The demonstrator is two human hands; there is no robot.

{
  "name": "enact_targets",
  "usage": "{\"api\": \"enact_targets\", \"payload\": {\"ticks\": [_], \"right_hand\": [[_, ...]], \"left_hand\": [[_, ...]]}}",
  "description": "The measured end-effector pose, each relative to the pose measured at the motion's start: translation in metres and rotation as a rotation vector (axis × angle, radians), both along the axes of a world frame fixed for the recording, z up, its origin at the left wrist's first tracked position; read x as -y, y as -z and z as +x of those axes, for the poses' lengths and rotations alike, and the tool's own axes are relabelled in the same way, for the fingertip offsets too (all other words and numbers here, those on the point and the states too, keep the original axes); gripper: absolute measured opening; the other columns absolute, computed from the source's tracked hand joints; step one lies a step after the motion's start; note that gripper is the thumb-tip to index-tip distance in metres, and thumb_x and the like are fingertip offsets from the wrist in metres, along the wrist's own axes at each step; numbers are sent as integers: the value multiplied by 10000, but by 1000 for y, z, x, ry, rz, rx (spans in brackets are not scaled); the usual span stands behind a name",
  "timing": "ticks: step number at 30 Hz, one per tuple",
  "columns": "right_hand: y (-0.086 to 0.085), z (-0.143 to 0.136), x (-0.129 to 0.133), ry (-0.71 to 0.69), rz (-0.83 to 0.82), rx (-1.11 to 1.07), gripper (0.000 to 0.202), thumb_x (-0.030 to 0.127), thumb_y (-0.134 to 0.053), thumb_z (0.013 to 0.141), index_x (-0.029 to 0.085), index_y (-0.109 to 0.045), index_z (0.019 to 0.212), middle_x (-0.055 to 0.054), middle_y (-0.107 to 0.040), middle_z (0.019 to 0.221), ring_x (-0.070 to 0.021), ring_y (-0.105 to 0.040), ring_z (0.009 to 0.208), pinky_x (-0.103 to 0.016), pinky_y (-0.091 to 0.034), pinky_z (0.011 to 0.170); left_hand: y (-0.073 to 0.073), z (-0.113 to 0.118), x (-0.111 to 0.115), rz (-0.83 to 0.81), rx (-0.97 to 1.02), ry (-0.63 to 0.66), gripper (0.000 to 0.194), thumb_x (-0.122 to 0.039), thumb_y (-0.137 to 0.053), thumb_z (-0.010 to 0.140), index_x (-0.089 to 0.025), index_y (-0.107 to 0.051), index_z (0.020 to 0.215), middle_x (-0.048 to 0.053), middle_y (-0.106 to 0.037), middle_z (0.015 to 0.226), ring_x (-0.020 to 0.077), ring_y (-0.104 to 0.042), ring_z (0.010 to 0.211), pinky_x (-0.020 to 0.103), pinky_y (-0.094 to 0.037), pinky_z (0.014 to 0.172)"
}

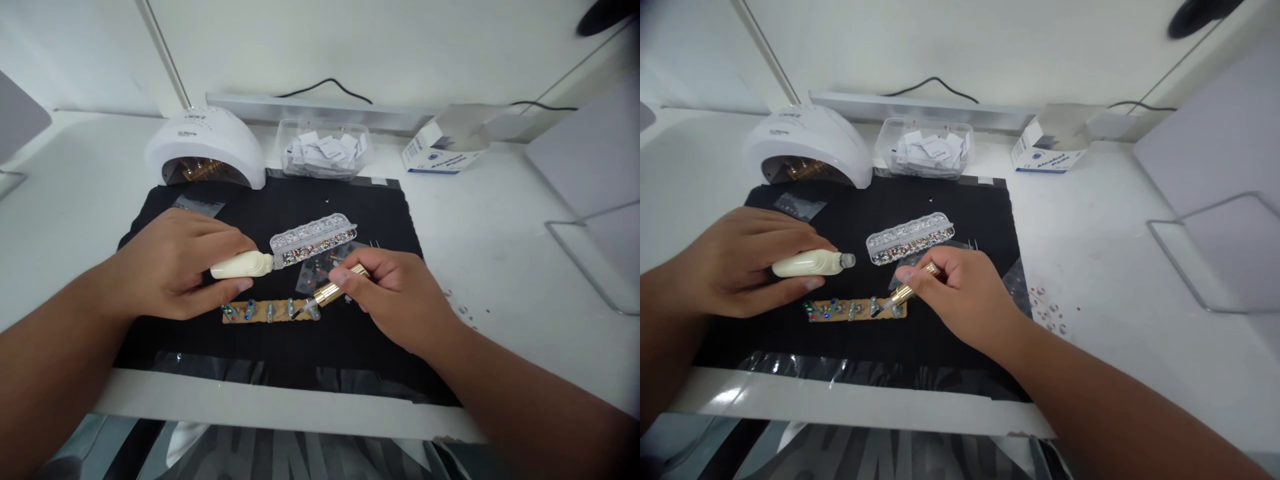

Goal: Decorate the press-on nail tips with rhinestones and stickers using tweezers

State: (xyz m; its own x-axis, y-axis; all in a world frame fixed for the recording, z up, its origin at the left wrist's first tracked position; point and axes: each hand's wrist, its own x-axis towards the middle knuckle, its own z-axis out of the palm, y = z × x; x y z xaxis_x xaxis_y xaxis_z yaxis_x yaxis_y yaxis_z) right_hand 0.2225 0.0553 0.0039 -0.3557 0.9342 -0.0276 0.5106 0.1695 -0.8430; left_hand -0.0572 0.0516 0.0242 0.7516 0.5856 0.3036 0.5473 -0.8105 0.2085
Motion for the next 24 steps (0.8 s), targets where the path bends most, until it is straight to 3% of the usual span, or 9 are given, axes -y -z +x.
{"api": "enact_targets", "payload": {"ticks": [18,24], "right_hand": [[-2,2,1,16,-37,22,350,453,-636,849,208,-609,600,53,-453,447,-88,-399,417,-247,-293,429],[4,8,-3,47,-125,-131,347,470,-653,840,217,-621,604,55,-430,441,-98,-416,435,-247,-325,432]], "left_hand": [[1,0,0,32,-4,0,167,-337,-565,945,-183,-614,989,11,-682,751,143,-591,581,279,-384,533],[1,0,-2,42,-8,-3,166,-337,-563,945,-184,-615,986,4,-673,736,135,-579,574,268,-375,532]]}}
